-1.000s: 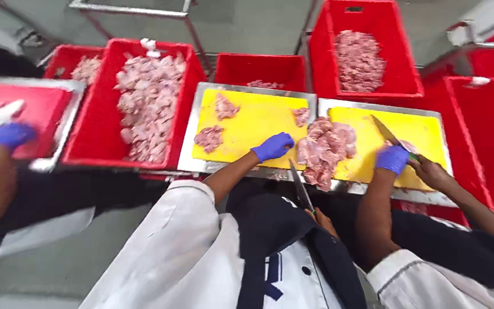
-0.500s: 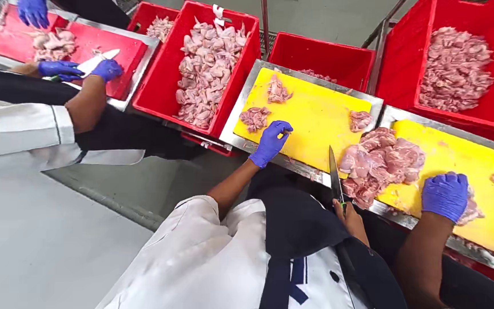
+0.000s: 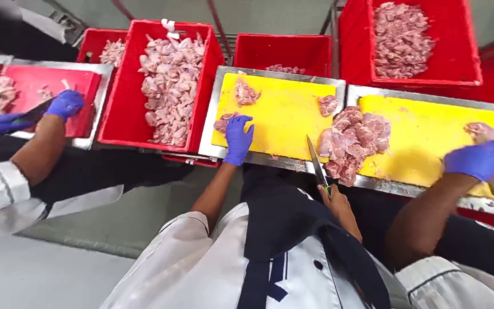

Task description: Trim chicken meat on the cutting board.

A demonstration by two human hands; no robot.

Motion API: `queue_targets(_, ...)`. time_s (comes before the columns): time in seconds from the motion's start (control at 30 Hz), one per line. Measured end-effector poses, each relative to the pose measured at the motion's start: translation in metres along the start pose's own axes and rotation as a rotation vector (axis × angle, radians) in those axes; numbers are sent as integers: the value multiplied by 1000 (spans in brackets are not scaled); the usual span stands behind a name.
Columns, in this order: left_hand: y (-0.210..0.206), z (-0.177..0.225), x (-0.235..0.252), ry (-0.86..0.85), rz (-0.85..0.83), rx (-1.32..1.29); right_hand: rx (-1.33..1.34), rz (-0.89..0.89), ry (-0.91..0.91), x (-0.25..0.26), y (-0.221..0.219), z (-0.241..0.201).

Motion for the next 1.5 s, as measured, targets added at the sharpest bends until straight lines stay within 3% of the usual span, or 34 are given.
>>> queue_targets(0.17, -80, 112, 40, -148, -339, -317, 36, -4, -32, -8, -7, 3)
queue_targets(0.27, -130, 175, 67, -242, -369, -205, 53, -14, -57, -15, -11, 9)
queue_targets(0.4, -186, 215, 83, -148, -448, 41, 88, -32, -105, -23, -23, 18)
queue_targets(0.53, -195, 199, 87, -132, -395, -29, 145, -5, -119, -31, -31, 25)
queue_targets(0.63, -168, 167, 90, -60, -316, -290, 176, 16, -100, -31, -35, 26)
queue_targets(0.77, -112, 104, 84, 170, -140, -558, 172, 8, -89, -24, -30, 16)
queue_targets(0.87, -83, 55, 80, 340, -19, -571, 137, -17, -69, -14, -20, 3)
queue_targets(0.97, -61, 31, 73, 391, 13, -519, 79, -9, -41, -2, -10, -5)
queue_targets(1.07, -41, 32, 65, 339, 105, -523, 33, 19, -9, 8, -3, -11)
queue_targets(1.13, -33, 45, 58, 250, 125, -387, 24, 29, 1, 13, 0, -14)
queue_targets(1.23, -64, 67, 31, -31, -103, 4, 12, 28, -8, 17, 0, -18)
queue_targets(1.33, -103, 80, 6, -282, -416, 200, 4, 35, -5, 19, 2, -20)
queue_targets(1.5, -106, 86, 25, -235, -441, 306, -3, 27, -25, 17, 1, -22)
Point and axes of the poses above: each hand's wrist, its own x-axis towards the middle knuckle, its own y-axis out of the back of the hand, z = x × y, the point moved 5 cm from there along x, towards the middle knuckle, and after that the axes turned 2 degrees about -x, right-handed, at the moved point
